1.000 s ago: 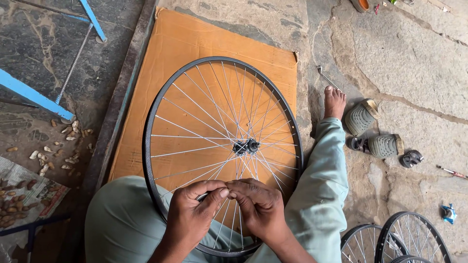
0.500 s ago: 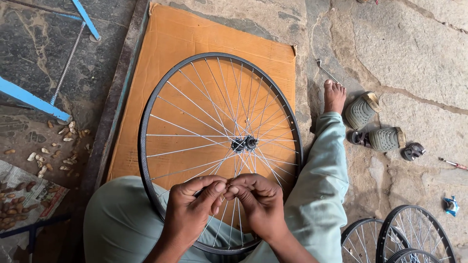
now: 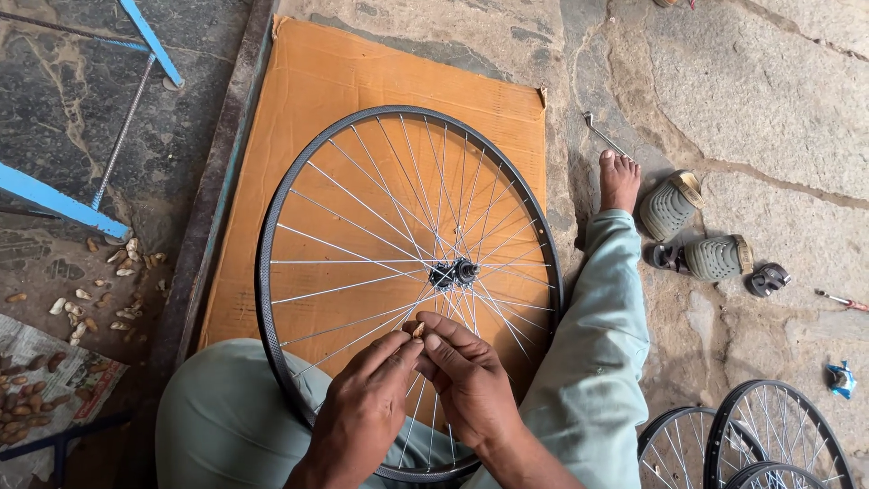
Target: Inspecting and repairing a bicycle wheel rim and spokes.
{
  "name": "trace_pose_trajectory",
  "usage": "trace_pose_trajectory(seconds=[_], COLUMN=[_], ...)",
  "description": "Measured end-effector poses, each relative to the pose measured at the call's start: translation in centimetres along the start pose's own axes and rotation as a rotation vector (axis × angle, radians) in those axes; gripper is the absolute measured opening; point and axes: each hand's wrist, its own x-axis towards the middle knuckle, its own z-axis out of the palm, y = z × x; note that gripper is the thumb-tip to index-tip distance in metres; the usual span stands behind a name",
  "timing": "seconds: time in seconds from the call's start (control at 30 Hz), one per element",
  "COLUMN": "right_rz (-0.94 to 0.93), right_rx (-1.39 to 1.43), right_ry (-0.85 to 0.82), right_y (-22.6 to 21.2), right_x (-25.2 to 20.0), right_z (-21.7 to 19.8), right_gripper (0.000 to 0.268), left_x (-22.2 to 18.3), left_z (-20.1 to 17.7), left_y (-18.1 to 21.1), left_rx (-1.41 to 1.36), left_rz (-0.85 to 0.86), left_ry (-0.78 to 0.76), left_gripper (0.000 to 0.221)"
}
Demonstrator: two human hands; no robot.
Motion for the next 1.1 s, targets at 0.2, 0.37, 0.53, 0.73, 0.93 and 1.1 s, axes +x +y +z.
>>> trace_pose_trajectory(seconds=[0.2,0.37,0.53,0.73,0.93,1.1], right_rz=[0.025,0.1,-0.008,-0.049,-0.033,-0.024], right_rx=[0.017,0.042,-0.133,-0.174,-0.216,-0.217], right_ry=[0.031,0.059,0.032,-0.013,-0.056,-0.076], right_y=[0.6,0.4,0.8,0.4,-0.2,-0.3], right_x=[1.0,0.9,0.7,1.0,0.7,0.9], right_z=[-1.5,-1.1,-1.0,-1.7,-0.5,0.1], right_gripper=[0.021,0.023,0.023,0.031,0.039,0.034], left_x=[0.3,0.2,0.5,0.8,1.1,3.3], left_z=[0.0,0.6,0.3,-0.6,-1.2,-2.8], left_y=[-0.1,-0.2,0.0,-0.1,-0.7,-1.7], left_rx=[-0.196,-0.136,-0.146,-0.096,-0.116,-0.116], left_rz=[-0.122,-0.13,-0.175,-0.13,-0.159,-0.168], left_ry=[0.012,0.087,0.038,-0.148,-0.283,-0.226], left_gripper=[0.031,0.024,0.024,0.027,0.017,0.02])
